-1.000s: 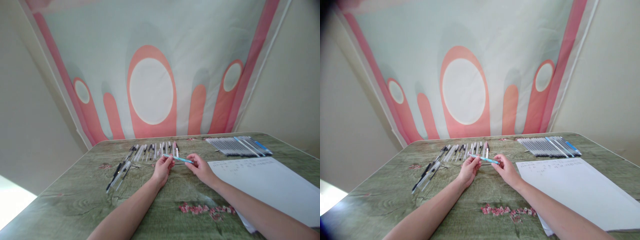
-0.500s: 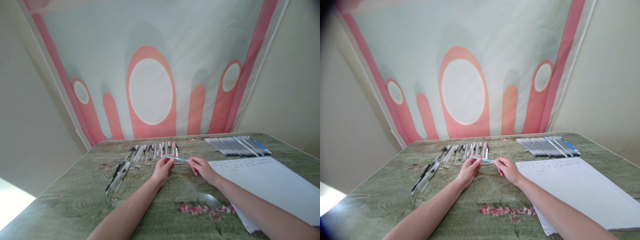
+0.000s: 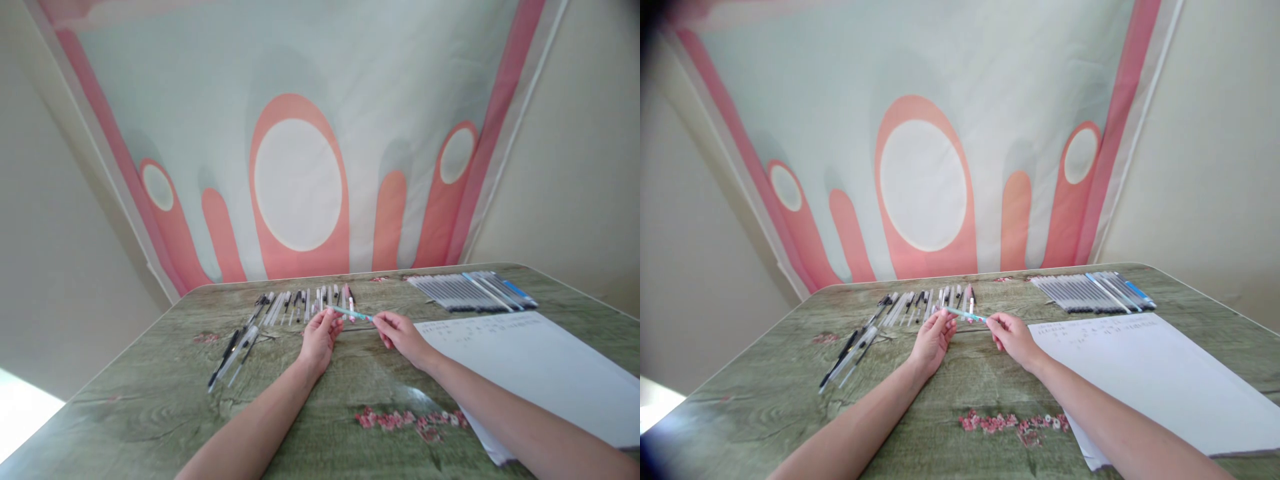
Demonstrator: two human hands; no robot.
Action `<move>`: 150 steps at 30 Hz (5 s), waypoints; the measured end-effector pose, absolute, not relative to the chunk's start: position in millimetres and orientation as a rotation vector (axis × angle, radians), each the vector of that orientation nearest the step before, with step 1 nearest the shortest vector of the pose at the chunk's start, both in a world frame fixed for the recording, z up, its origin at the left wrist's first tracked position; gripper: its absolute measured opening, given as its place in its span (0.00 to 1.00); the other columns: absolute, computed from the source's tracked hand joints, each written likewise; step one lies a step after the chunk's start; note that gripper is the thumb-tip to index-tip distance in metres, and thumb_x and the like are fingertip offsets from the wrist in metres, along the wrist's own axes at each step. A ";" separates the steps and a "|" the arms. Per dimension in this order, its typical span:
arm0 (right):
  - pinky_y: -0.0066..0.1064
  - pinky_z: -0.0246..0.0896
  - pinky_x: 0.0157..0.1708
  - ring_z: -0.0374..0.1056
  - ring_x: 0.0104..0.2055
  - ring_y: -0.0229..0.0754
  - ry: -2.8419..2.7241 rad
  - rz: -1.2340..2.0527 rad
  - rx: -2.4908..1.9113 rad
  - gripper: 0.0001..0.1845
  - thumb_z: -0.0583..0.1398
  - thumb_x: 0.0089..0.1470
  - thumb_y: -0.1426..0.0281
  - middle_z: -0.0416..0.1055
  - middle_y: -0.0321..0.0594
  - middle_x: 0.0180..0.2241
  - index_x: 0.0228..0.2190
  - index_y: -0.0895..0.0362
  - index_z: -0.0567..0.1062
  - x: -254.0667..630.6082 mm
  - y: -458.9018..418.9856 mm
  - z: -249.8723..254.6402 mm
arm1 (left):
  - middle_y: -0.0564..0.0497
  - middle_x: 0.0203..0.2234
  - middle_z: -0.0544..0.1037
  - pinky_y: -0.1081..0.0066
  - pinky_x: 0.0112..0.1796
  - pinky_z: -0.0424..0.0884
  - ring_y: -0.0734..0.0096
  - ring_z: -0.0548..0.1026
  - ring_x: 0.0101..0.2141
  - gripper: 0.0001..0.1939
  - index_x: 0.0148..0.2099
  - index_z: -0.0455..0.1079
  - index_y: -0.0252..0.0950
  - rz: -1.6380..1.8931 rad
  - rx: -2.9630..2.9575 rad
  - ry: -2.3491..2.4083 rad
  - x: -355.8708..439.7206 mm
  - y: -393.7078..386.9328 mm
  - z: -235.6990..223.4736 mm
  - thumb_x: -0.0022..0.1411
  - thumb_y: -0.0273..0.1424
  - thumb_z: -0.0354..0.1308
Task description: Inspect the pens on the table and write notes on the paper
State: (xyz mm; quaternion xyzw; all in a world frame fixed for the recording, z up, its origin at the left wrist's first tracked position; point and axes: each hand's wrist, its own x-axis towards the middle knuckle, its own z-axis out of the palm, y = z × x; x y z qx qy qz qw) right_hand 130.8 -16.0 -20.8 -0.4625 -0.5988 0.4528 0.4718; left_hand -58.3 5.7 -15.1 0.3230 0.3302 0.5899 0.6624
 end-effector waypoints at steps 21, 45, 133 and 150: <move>0.22 0.46 0.14 0.52 0.12 0.29 -1.546 1.216 -1.113 0.18 0.52 0.50 0.57 0.58 0.28 0.12 0.26 0.58 0.69 137.6 -15.9 -21.4 | 0.48 0.41 0.73 0.81 0.28 0.71 0.82 0.72 0.26 0.13 0.41 0.70 0.35 1.219 0.714 0.662 -67.6 4.0 -8.3 0.51 0.31 0.58; 0.27 0.56 0.21 0.64 0.25 0.35 -1.135 1.760 -0.583 0.18 0.53 0.52 0.67 0.71 0.49 0.38 0.46 0.57 0.68 142.9 -14.0 -18.5 | 0.45 0.37 0.74 0.73 0.37 0.70 0.76 0.74 0.32 0.08 0.39 0.66 0.32 1.137 0.600 0.562 -63.5 5.2 -14.9 0.57 0.29 0.53; 0.29 0.48 0.24 0.55 0.21 0.37 -1.470 0.508 -1.525 0.08 0.56 0.43 0.64 0.59 0.31 0.16 0.19 0.54 0.64 242.9 -33.0 -39.6 | 0.50 0.27 0.72 0.80 0.29 0.63 0.83 0.67 0.24 0.11 0.34 0.69 0.31 1.063 0.965 0.700 -53.9 -1.5 -12.0 0.50 0.34 0.59; 0.27 0.49 0.25 0.56 0.23 0.36 -1.598 0.407 -1.546 0.08 0.53 0.46 0.65 0.59 0.31 0.19 0.21 0.55 0.62 244.0 -33.9 -39.4 | 0.51 0.27 0.73 0.80 0.30 0.62 0.83 0.67 0.24 0.11 0.34 0.68 0.32 1.047 0.973 0.690 -54.0 0.2 -14.3 0.51 0.35 0.58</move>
